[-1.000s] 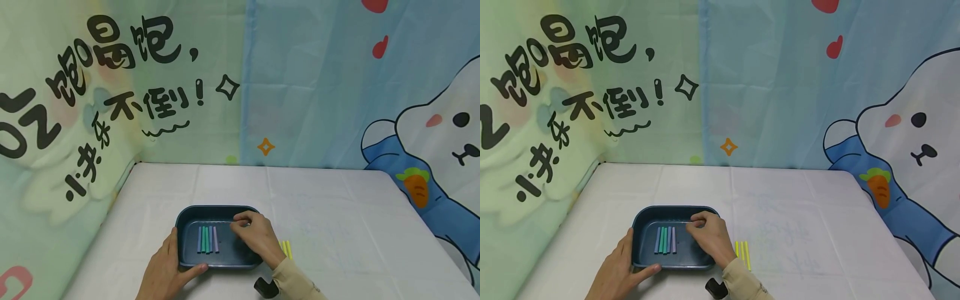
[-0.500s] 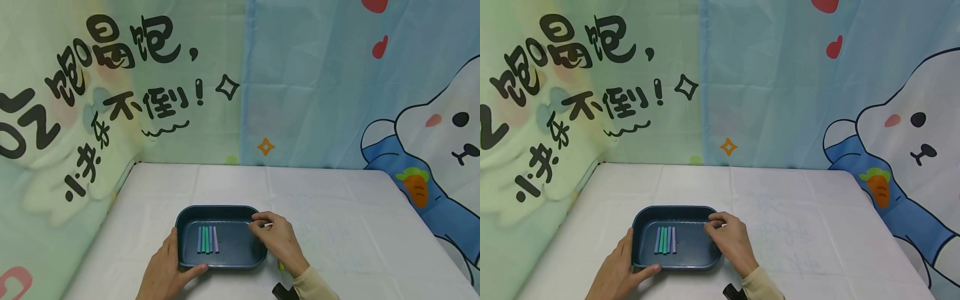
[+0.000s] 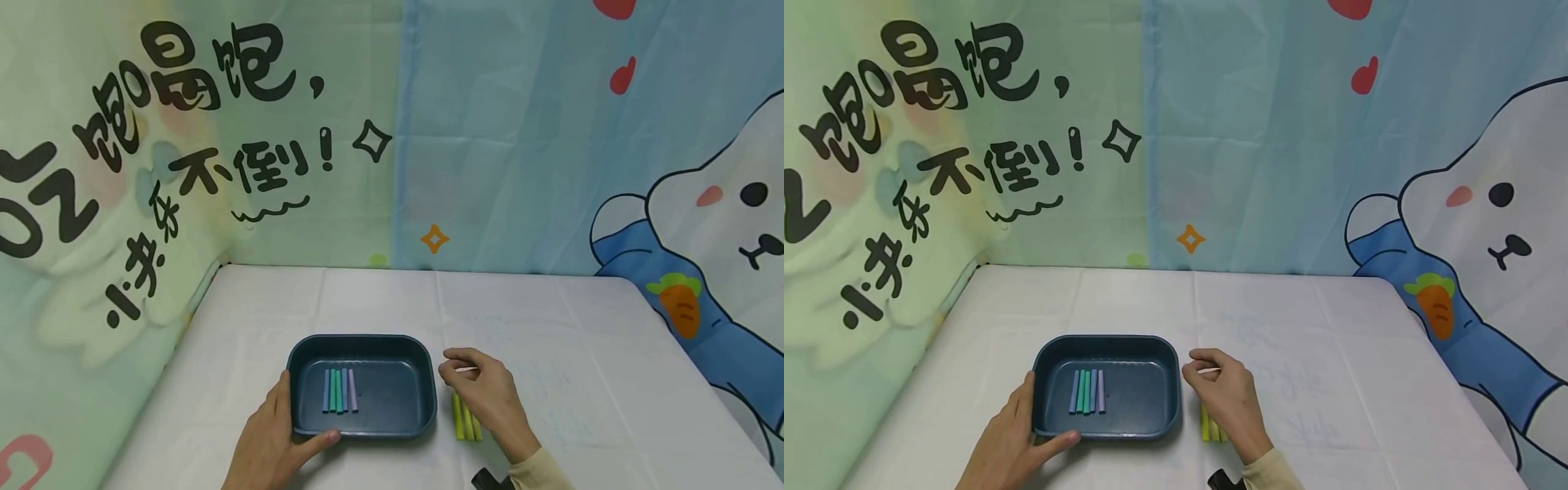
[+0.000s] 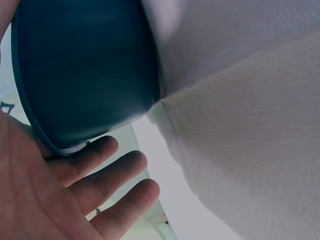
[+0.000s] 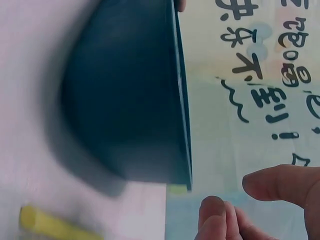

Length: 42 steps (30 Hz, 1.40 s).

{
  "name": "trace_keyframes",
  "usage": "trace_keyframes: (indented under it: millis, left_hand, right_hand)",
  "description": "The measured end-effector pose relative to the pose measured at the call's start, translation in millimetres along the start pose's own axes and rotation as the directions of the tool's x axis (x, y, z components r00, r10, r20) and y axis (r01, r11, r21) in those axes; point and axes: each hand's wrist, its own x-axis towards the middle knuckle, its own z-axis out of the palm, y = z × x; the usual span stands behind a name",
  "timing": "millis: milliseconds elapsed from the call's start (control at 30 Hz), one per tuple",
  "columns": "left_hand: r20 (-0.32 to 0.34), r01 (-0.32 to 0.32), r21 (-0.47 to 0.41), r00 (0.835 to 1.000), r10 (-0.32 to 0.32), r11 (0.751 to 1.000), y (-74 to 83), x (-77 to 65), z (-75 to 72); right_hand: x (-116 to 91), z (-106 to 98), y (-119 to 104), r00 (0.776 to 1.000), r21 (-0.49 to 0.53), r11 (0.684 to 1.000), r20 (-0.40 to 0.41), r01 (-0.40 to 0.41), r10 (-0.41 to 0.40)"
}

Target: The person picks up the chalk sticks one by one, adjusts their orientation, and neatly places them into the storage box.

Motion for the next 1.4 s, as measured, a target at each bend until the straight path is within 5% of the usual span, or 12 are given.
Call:
trace_keyframes:
  millis: [433, 833, 1400]
  left_hand:
    - [-0.034, -0.045, -0.028, 0.998, 0.044, 0.999, -3.9, 1.4, -2.1]
    - [-0.016, -0.034, -0.032, 0.999, 0.034, 0.999, -1.7, 1.5, -0.3]
    - [0.008, -0.014, -0.036, 1.0, 0.014, 0.999, -1.3, -1.5, -2.1]
  right_hand:
    - [5.0, -32.9, 33.7, 0.993, -0.098, 0.988, 0.01, -0.117, 0.119]
    - [2.8, -26.9, 62.4, 0.984, -0.304, 0.946, 0.102, -0.111, 0.148]
    - [1.6, -17.6, 65.1, 0.981, -0.33, 0.939, 0.132, -0.091, 0.142]
